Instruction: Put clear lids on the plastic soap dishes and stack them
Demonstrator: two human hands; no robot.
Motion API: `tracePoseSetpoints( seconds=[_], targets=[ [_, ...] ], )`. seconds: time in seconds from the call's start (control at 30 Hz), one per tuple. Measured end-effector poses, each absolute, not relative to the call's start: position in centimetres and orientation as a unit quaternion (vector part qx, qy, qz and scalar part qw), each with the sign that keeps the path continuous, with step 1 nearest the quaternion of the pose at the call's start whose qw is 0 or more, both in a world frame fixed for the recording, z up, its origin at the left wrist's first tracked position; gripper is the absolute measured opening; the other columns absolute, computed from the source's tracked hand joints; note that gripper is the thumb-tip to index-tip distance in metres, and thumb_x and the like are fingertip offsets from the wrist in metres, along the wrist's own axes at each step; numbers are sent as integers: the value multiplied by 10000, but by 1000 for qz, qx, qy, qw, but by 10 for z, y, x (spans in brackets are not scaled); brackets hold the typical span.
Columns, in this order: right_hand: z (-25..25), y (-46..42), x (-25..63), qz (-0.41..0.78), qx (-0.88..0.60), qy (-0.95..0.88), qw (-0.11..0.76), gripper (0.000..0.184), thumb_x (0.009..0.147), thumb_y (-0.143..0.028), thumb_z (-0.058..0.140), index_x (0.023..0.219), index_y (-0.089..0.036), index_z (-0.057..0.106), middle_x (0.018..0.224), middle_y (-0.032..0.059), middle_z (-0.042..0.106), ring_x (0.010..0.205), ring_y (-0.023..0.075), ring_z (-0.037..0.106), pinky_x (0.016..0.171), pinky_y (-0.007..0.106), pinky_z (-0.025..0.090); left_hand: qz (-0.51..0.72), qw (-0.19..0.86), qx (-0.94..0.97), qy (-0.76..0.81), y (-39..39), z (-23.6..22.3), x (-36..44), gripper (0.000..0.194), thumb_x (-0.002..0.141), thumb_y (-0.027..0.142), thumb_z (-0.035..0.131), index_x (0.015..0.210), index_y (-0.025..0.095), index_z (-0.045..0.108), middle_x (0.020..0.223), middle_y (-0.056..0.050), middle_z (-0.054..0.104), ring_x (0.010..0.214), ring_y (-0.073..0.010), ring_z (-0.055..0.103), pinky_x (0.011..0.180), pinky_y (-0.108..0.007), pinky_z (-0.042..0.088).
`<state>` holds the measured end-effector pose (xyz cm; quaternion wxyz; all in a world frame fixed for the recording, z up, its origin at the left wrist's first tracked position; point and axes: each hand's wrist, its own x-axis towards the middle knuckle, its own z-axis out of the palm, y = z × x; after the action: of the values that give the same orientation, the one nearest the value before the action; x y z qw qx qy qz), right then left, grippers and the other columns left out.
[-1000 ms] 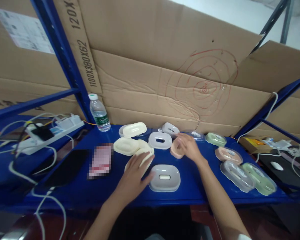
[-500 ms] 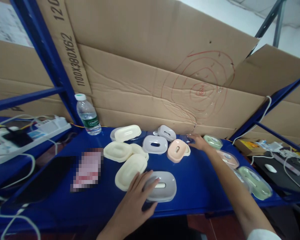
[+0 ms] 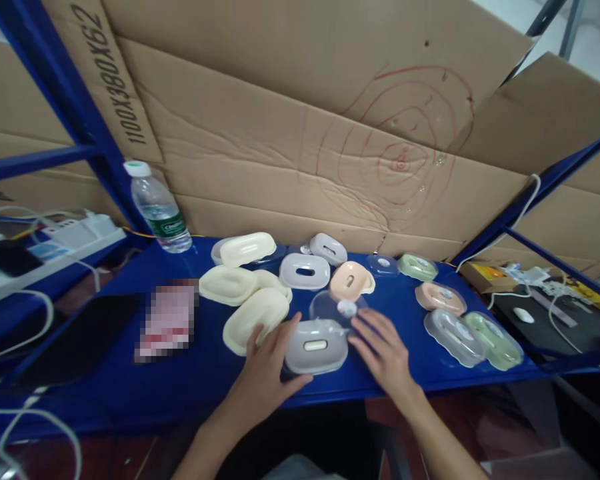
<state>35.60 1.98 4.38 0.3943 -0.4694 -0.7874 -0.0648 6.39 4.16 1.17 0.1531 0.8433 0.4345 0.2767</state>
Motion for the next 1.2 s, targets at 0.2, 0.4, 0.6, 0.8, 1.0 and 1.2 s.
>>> tracePoseSetpoints(
  seconds=[0.2,0.4,0.6,0.8,1.0,1.2],
  targets=[
    [30,-14,315,38,-456,-827,327,488,1019,-277,639,1499,-320,563,1460,108,634,1395,305,569,1148,562,513,278,152,837,445,38,13,64,1002,918,420,742,1678,320,97,1629,-135,477,1508,-330,447,1280,-622,188],
    [39,-3,326,156,-405,-861,265,393,1083,-235,513,1473,-280,546,1549,82,587,1526,239,444,1288,601,309,274,155,848,427,38,16,61,823,854,397,812,1555,315,389,1581,-108,520,1477,-331,472,1223,-554,321],
    [36,-12,330,166,-419,-850,273,415,1084,-168,454,1468,-295,545,1570,63,568,1562,217,381,1300,596,284,276,130,856,417,37,11,60,795,870,400,809,1541,313,391,1577,-123,538,1451,-343,513,1184,-571,346],
    [43,-7,323,108,-414,-879,211,505,1065,-289,568,1562,-300,481,1635,63,487,1607,254,274,1305,609,239,285,118,850,427,39,2,59,850,833,409,836,1548,327,383,1556,-119,562,1404,-354,556,1134,-543,406],
    [55,-3,317,51,-377,-908,176,527,1058,-158,514,1573,-265,479,1608,69,521,1567,235,369,1317,608,187,274,126,839,453,38,3,60,827,796,424,866,1505,322,453,1525,-115,591,1354,-366,594,1113,-556,420],
    [65,-2,323,78,-355,-922,134,643,1014,-37,459,1612,-269,414,1647,55,462,1583,225,332,1320,615,172,263,144,839,454,35,7,60,848,796,427,874,1513,294,442,1552,-140,560,1369,-373,580,1128,-582,408]
  ],
)
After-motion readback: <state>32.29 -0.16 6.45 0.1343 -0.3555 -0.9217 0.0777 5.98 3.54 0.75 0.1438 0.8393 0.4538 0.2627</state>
